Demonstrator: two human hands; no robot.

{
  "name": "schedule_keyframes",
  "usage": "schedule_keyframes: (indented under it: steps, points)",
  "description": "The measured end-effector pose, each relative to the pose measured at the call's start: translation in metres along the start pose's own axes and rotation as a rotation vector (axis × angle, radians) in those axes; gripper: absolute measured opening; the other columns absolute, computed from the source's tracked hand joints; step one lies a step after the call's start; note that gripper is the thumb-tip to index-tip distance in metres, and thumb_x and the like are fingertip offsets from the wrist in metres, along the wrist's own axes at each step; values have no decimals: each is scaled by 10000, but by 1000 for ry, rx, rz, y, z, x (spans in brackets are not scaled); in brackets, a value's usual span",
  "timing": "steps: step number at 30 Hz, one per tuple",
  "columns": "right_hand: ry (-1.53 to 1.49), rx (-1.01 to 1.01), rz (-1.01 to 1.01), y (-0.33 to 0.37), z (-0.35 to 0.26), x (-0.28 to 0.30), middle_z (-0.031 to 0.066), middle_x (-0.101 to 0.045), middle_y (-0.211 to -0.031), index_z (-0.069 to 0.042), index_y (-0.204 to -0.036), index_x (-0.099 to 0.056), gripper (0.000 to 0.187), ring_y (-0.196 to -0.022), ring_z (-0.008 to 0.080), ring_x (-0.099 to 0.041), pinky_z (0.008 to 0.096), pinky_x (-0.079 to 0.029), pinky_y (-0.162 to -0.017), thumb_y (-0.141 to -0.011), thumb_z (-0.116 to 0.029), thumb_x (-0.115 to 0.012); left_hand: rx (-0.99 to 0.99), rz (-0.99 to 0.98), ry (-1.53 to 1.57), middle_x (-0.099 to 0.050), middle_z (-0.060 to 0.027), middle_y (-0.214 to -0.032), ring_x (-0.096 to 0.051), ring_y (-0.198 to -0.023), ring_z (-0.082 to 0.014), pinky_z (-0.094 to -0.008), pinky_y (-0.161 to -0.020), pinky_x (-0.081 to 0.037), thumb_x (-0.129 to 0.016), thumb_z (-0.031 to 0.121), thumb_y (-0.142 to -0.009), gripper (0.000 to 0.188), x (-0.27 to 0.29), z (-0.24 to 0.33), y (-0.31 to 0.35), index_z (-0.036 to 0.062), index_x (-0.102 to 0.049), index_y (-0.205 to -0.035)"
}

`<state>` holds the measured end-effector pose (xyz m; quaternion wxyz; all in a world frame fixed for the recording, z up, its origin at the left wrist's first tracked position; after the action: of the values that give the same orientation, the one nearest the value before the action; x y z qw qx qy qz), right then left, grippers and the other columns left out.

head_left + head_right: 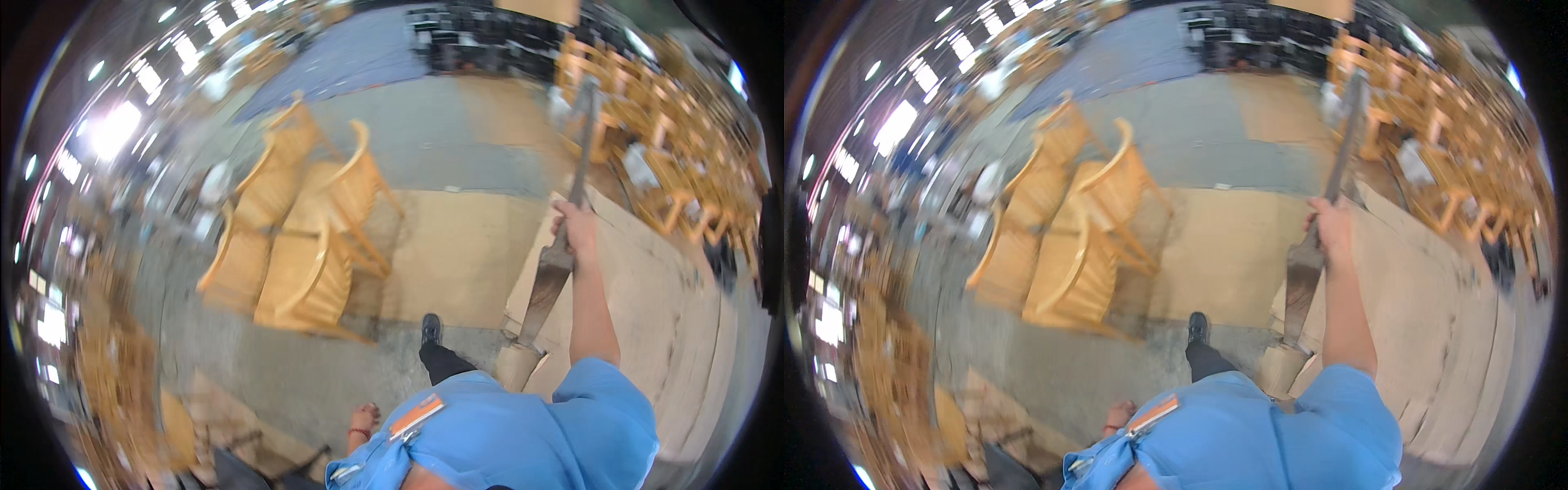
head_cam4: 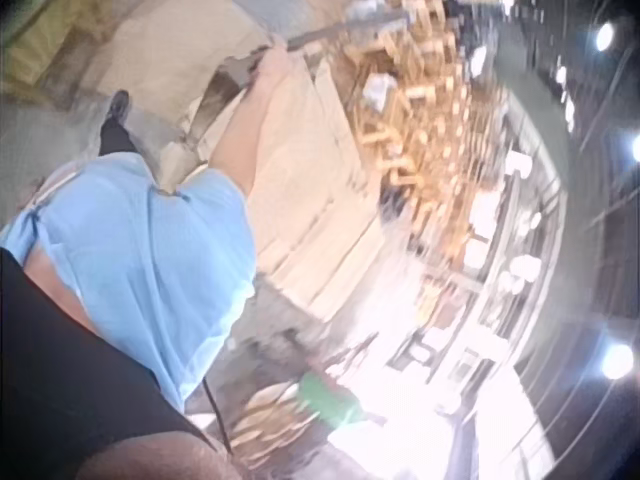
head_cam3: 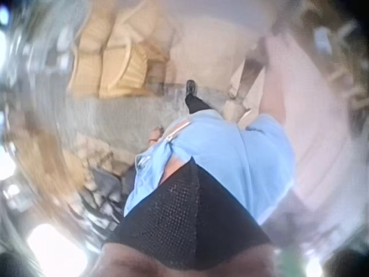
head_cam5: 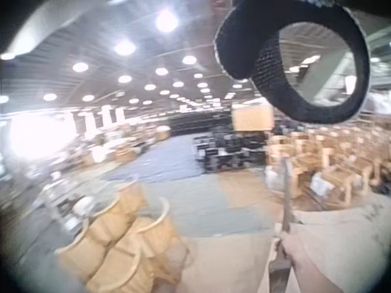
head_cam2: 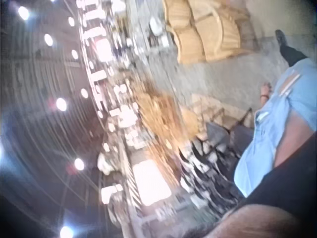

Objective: The person moves wooden chairs and uses a manual pallet jack to transport a large cardboard-wrapped pallet across a warehouse floor. The person also stacks chairs and repositions them around the pallet.

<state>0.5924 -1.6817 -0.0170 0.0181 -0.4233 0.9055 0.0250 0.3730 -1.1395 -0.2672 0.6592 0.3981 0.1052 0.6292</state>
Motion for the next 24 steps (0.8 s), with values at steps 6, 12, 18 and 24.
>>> schedule_keyframes:
  steps: [6,12,18,24]
  points:
    - [33,-70,105,21,-22,-3,95,-575,-822,6,-1349,-393,550,-525,146,-541,308,-453,-469,-842,-118,-570,-794,-388,-953,-692,-77,-895,-661,-799,-218,-339,-695,-527,-542,187,-920,186,-3,178,-154,73,-663,-1003]
    - [390,-278,114,34,-39,2,215,-613,-913,35,-1463,-170,692,-658,245,-629,391,-508,-621,-902,-183,-511,-944,-293,-1111,-697,-160,-907,-645,-901,-398,-447,-790,-503,-491,269,-930,273,-88,456,-304,73,-677,-970]
    - [822,-368,40,25,-42,-12,277,-600,-1055,15,-1474,-83,705,-923,369,-630,460,-477,-821,-939,-224,-475,-1409,-700,-501,-594,-214,-1237,-568,-1163,-332,-390,-973,-446,-528,227,-959,406,-316,695,-259,-44,-512,-1261]
    - [927,-747,385,16,-72,-33,228,-590,-1098,-77,-1408,-267,592,-979,369,-612,484,-461,-821,-928,-308,-524,-1820,-898,-121,-570,-178,-1276,-469,-1275,-344,-411,-1053,-366,-551,194,-942,334,-451,789,-154,11,-558,-1222]
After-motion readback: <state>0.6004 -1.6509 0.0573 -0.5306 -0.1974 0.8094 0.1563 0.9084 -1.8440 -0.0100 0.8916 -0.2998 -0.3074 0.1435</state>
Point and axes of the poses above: each hand's wrist, its own y-axis away from the middle knuckle, its own x-axis out of the back of the hand, z = x × y, the point moved 2 cm from there along -y, towards the middle knuckle
